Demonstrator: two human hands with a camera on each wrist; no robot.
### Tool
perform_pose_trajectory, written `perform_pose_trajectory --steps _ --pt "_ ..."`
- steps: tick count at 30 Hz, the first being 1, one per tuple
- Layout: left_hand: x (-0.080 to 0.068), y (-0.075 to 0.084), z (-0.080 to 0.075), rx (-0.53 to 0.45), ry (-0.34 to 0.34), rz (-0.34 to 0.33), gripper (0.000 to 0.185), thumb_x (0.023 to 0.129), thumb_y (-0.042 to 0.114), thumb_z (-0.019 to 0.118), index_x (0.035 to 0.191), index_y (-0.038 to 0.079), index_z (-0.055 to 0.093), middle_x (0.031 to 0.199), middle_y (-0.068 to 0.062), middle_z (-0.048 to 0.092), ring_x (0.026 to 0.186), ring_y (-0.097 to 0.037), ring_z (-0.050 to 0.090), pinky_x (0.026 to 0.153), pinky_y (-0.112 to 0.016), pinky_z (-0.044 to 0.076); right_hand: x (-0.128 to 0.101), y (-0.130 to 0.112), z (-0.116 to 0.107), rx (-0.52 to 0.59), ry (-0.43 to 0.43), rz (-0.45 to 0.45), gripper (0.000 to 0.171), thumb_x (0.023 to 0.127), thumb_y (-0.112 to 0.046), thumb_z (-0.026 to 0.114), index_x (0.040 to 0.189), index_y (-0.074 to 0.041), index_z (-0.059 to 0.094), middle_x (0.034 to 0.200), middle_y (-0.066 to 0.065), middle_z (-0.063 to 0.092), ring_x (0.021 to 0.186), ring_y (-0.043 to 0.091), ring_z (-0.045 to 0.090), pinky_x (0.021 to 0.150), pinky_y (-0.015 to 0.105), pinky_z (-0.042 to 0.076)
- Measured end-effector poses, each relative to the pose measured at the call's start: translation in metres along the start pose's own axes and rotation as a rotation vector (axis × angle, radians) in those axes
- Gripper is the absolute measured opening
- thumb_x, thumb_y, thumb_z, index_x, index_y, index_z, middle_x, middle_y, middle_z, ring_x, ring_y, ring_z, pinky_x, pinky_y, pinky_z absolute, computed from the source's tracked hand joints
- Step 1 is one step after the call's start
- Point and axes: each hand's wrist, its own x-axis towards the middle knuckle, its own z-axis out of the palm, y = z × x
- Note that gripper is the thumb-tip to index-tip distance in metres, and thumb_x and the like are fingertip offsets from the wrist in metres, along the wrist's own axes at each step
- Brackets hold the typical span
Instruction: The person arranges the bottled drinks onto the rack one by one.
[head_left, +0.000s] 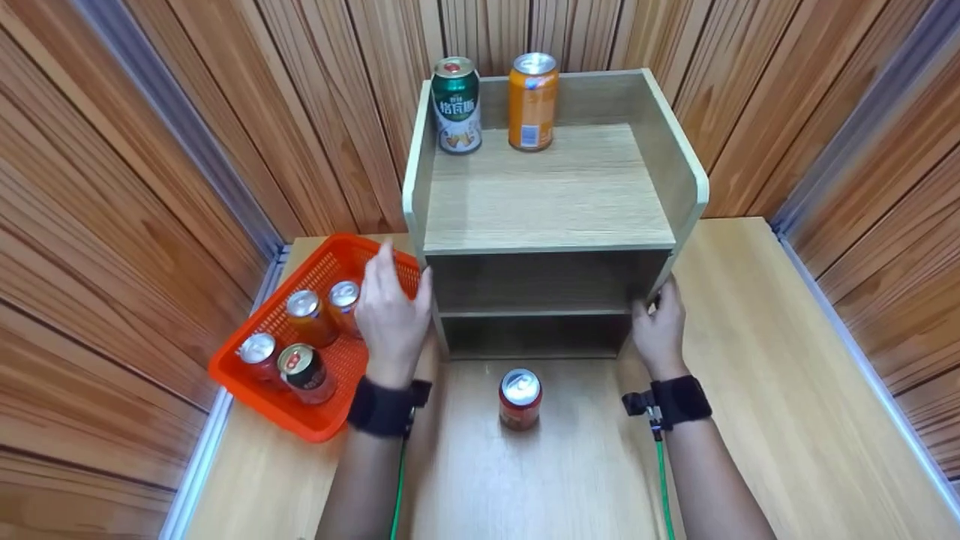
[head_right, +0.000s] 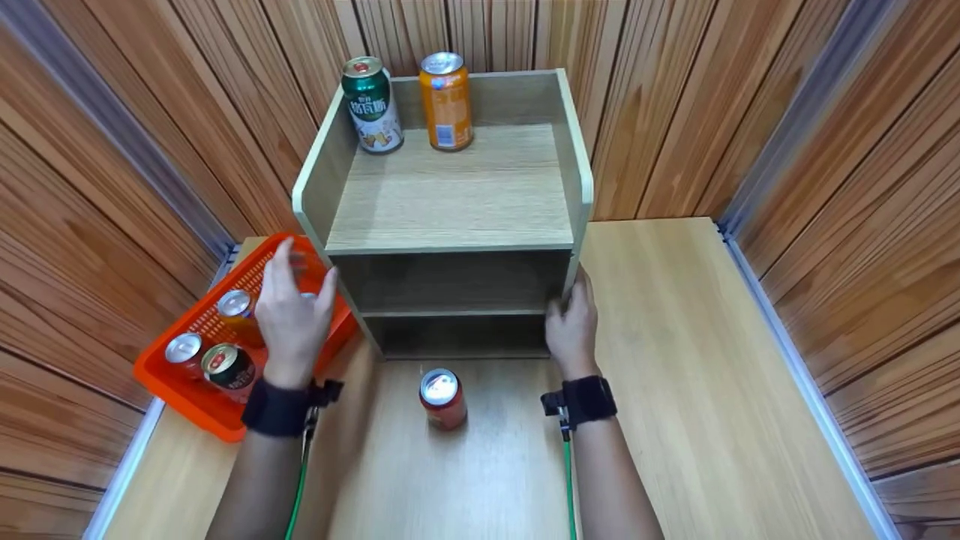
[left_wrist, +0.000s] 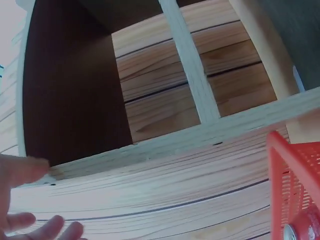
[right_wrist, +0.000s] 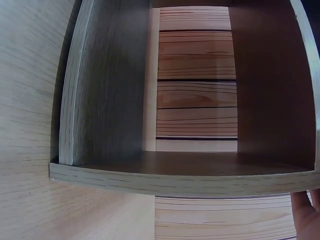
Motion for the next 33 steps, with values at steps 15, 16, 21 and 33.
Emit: perform_pose_trajectory --steps 15,16,21,33 --pt "-0.005 -0.010 0.031 -0.062 -0.084 -0.001 0.064 0.079 0.001 0.076 0.137 -0.001 0.049 0.107 -0.019 0.068 0.072 -0.033 0.067 0.065 -0.041 0.057 0.000 0.011 -0.001 -0.015 -0.032 0.020 0.054 0.083 0.017 0.048 0.136 0.008 0.044 0.132 0.026 0.048 0.127 0.036 0.043 0.106 0.051 0.034" --pt "-0.005 -0.010 0.032 -0.067 -0.079 0.001 0.063 0.079 0.000 0.075 0.137 -0.001 0.050 0.107 -0.019 0.068 0.073 -0.033 0.068 0.066 -0.041 0.057 0.002 0.017 -0.001 -0.019 -0.039 0.019 0.054 0.085 0.015 0.048 0.138 0.006 0.043 0.134 0.024 0.047 0.128 0.035 0.043 0.106 0.051 0.034" --pt "0.000 -0.011 0.032 -0.083 -0.093 0.006 0.062 0.080 0.000 0.073 0.137 -0.001 0.049 0.106 -0.019 0.068 0.077 -0.033 0.068 0.072 -0.041 0.057 0.007 0.027 -0.008 0.010 -0.059 0.018 0.061 0.093 0.001 0.058 0.148 -0.004 0.034 0.145 0.016 0.042 0.132 0.028 0.040 0.106 0.047 0.035" --pt "-0.002 -0.012 0.032 -0.092 -0.111 0.026 0.064 0.080 -0.001 0.074 0.138 -0.002 0.048 0.105 -0.019 0.067 0.072 -0.032 0.067 0.066 -0.041 0.057 -0.024 -0.041 -0.024 0.005 0.141 -0.287 0.057 0.086 0.001 0.064 0.136 0.014 0.040 0.134 0.027 0.044 0.127 0.034 0.042 0.111 0.040 0.030"
